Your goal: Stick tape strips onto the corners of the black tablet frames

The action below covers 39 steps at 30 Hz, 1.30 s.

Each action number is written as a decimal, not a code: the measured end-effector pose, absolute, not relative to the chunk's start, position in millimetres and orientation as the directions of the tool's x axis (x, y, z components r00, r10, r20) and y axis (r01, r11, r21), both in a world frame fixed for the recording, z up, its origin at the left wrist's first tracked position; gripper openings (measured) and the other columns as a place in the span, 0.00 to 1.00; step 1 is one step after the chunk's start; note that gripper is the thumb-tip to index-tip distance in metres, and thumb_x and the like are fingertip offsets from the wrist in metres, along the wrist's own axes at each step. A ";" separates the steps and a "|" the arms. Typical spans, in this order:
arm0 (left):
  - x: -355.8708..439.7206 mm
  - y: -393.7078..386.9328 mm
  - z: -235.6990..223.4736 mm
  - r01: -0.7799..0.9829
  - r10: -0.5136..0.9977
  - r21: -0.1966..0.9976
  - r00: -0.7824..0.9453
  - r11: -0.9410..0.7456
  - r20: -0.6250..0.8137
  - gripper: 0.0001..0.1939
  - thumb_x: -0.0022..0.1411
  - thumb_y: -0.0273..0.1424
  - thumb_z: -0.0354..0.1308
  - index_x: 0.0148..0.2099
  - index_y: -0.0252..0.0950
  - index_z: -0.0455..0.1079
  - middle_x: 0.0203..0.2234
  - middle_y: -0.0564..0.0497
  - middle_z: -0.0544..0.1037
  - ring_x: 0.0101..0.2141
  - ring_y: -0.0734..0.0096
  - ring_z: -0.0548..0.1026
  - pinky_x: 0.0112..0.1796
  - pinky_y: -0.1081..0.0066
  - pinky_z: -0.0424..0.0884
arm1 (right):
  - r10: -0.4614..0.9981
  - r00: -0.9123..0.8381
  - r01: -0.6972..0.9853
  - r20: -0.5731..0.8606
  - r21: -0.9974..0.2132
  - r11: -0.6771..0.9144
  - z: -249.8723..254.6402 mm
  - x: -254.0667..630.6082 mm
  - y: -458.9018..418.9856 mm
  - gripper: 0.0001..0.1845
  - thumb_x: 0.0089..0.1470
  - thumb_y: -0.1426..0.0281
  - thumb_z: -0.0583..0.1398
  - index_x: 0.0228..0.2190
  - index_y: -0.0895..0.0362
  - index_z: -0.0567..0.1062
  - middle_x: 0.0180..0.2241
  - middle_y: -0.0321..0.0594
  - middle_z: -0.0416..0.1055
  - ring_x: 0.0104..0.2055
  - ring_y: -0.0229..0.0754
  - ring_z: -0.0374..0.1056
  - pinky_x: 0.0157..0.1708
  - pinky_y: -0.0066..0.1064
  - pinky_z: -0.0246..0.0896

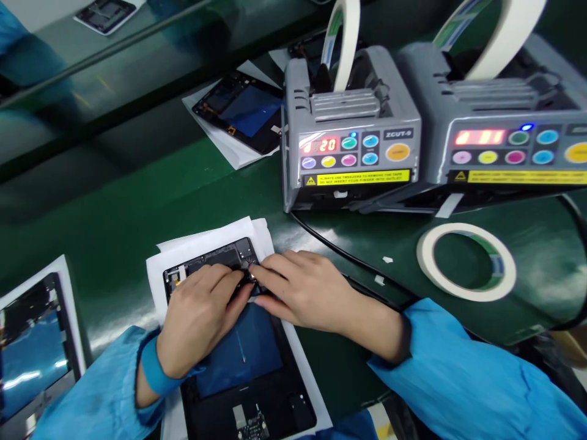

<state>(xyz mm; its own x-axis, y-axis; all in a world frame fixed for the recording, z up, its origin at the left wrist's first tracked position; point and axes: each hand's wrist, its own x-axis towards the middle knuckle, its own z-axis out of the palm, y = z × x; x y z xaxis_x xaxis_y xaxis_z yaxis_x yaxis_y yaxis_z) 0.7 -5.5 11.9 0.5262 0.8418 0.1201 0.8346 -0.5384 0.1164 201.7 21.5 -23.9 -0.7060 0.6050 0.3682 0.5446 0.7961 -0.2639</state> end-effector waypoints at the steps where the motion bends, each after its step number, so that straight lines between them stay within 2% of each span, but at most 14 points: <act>1: 3.0 -4.9 10.6 0.839 0.843 0.099 0.524 -0.535 0.121 0.09 0.66 0.32 0.52 0.38 0.33 0.71 0.27 0.49 0.71 0.29 0.63 0.69 0.29 0.65 0.67 | 0.609 -0.708 0.550 0.357 -0.261 0.793 -24.1 202.2 23.9 0.19 0.62 0.62 0.52 0.48 0.61 0.71 0.39 0.44 0.72 0.37 0.43 0.66 0.33 0.34 0.60; 5: 8.3 -2.6 8.6 0.853 0.848 0.069 0.499 -0.517 0.176 0.08 0.65 0.32 0.53 0.39 0.33 0.71 0.29 0.49 0.71 0.30 0.63 0.69 0.30 0.65 0.65 | 0.599 -0.748 0.540 0.285 -0.264 0.799 -24.7 202.8 33.5 0.21 0.61 0.60 0.53 0.49 0.59 0.70 0.40 0.44 0.71 0.38 0.45 0.66 0.34 0.36 0.61; 9: 9.1 -3.0 9.0 0.839 0.815 0.010 0.525 -0.543 0.246 0.10 0.66 0.31 0.53 0.32 0.35 0.70 0.24 0.50 0.69 0.27 0.65 0.66 0.28 0.66 0.62 | 0.589 -0.759 0.509 0.278 -0.310 0.803 -25.5 203.3 36.4 0.21 0.61 0.60 0.53 0.50 0.59 0.70 0.40 0.43 0.71 0.39 0.45 0.66 0.36 0.36 0.61; 13: 11.1 -3.2 7.0 0.856 0.841 0.016 0.503 -0.516 0.199 0.11 0.67 0.30 0.51 0.32 0.35 0.71 0.25 0.51 0.69 0.27 0.65 0.66 0.28 0.66 0.62 | 0.585 -0.760 0.500 0.284 -0.320 0.805 -27.1 204.6 34.9 0.21 0.62 0.60 0.51 0.50 0.59 0.70 0.40 0.44 0.70 0.38 0.45 0.66 0.36 0.36 0.61; 18: 13.1 -1.4 4.8 0.865 0.855 0.002 0.496 -0.502 0.152 0.07 0.64 0.26 0.53 0.35 0.34 0.71 0.27 0.50 0.70 0.28 0.64 0.67 0.29 0.65 0.63 | 0.598 -0.759 0.501 0.258 -0.354 0.790 -26.5 205.2 35.6 0.22 0.62 0.59 0.51 0.50 0.59 0.70 0.40 0.44 0.70 0.40 0.44 0.66 0.37 0.36 0.61; 24: 8.4 4.9 10.4 0.722 0.715 -0.145 0.691 -0.676 0.110 0.06 0.62 0.22 0.53 0.39 0.29 0.71 0.26 0.49 0.69 0.28 0.64 0.66 0.29 0.65 0.62 | 0.624 -0.747 0.520 0.231 -0.382 0.764 -24.0 204.5 36.4 0.23 0.63 0.58 0.50 0.50 0.59 0.70 0.41 0.44 0.70 0.40 0.45 0.66 0.38 0.37 0.61; 30: 11.0 5.3 18.2 0.612 0.603 -0.312 0.786 -0.726 0.137 0.07 0.62 0.20 0.50 0.36 0.28 0.70 0.23 0.50 0.67 0.24 0.65 0.64 0.25 0.65 0.56 | 0.625 -0.739 0.502 0.253 -0.412 0.760 -24.4 203.6 36.9 0.22 0.63 0.58 0.50 0.49 0.58 0.71 0.40 0.43 0.69 0.39 0.44 0.66 0.38 0.36 0.60; 33: 11.2 5.3 16.6 0.623 0.606 -0.280 0.781 -0.731 0.155 0.08 0.63 0.21 0.50 0.37 0.28 0.70 0.23 0.51 0.67 0.23 0.66 0.64 0.25 0.65 0.55 | 0.630 -0.748 0.523 0.211 -0.397 0.754 -22.2 203.7 36.7 0.24 0.62 0.56 0.50 0.50 0.58 0.71 0.41 0.43 0.69 0.40 0.44 0.65 0.38 0.37 0.59; 39: 2.1 8.2 8.2 0.706 0.687 -0.132 0.707 -0.695 0.164 0.05 0.64 0.23 0.53 0.36 0.32 0.70 0.25 0.51 0.69 0.26 0.66 0.65 0.28 0.65 0.58 | 0.606 -0.773 0.559 0.189 -0.252 0.790 -20.0 204.5 34.7 0.27 0.61 0.53 0.50 0.53 0.58 0.69 0.41 0.43 0.69 0.39 0.46 0.64 0.34 0.37 0.57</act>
